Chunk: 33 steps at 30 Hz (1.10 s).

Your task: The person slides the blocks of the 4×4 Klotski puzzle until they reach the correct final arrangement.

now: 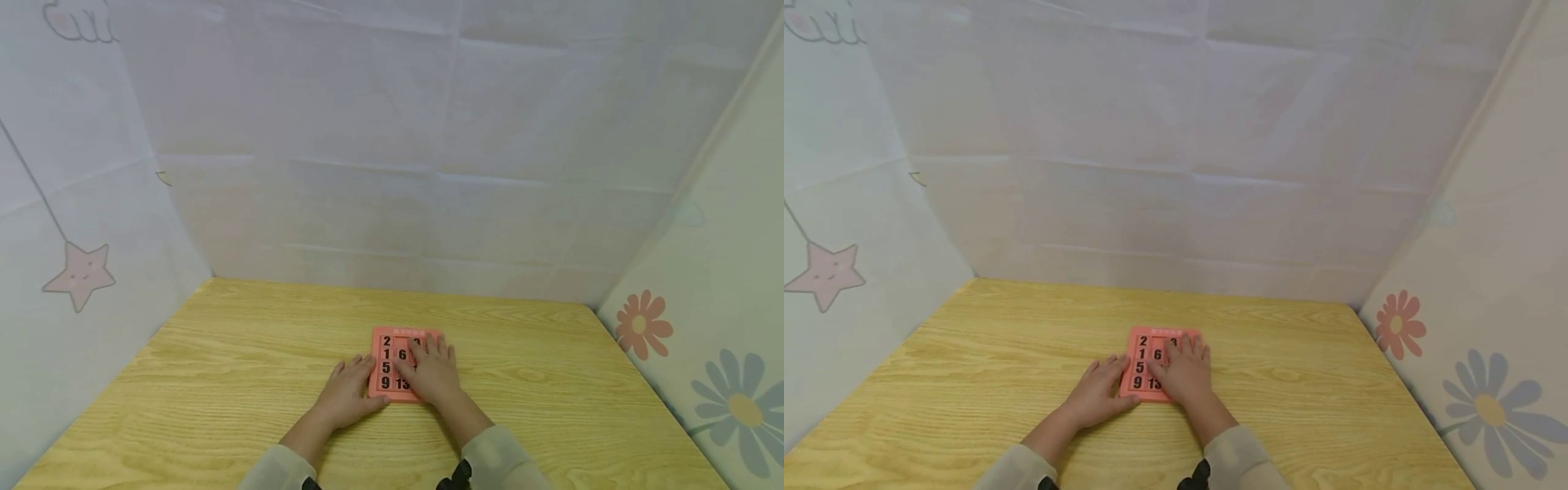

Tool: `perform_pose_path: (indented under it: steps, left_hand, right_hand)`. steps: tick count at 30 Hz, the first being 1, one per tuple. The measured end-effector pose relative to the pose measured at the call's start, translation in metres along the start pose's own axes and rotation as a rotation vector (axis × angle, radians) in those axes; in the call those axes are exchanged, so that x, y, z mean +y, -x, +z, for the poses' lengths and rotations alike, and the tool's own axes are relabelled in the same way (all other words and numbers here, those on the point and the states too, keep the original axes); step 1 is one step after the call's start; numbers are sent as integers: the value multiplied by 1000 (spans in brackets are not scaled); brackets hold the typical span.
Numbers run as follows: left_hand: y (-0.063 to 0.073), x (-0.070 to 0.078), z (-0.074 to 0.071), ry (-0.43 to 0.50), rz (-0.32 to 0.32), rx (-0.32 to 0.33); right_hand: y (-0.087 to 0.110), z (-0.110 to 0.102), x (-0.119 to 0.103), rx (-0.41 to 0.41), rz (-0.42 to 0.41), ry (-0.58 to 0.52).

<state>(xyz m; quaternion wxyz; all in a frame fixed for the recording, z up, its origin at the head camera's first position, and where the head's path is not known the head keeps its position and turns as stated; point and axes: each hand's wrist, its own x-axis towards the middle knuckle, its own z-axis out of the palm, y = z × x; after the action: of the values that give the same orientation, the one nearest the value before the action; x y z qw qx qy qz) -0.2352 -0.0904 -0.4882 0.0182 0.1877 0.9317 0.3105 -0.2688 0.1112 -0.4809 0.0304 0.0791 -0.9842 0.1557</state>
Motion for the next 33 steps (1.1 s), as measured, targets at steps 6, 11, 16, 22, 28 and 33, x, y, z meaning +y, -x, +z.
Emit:
perform_pose_path:
  steps: [6,11,16,22,28,33]
  left_hand:
    - [1,1,-1,0,12,-10]
    - [1,0,-2,-8,30,-12]
    - [0,0,-1,-16,40,-3]
    - [0,1,-1,-10,43,4]
    - [0,-1,0,-5,66,19]
    - [0,-2,0,-11,58,11]
  right_hand:
    - [-4,4,-13,-28,-20,28]
    - [-6,6,-23,-52,-36,23]
    - [-6,8,-31,-62,-44,18]
    - [-8,9,-36,-67,-49,36]
    - [-10,10,-40,-91,-64,37]
    - [-11,11,-39,-91,-58,46]
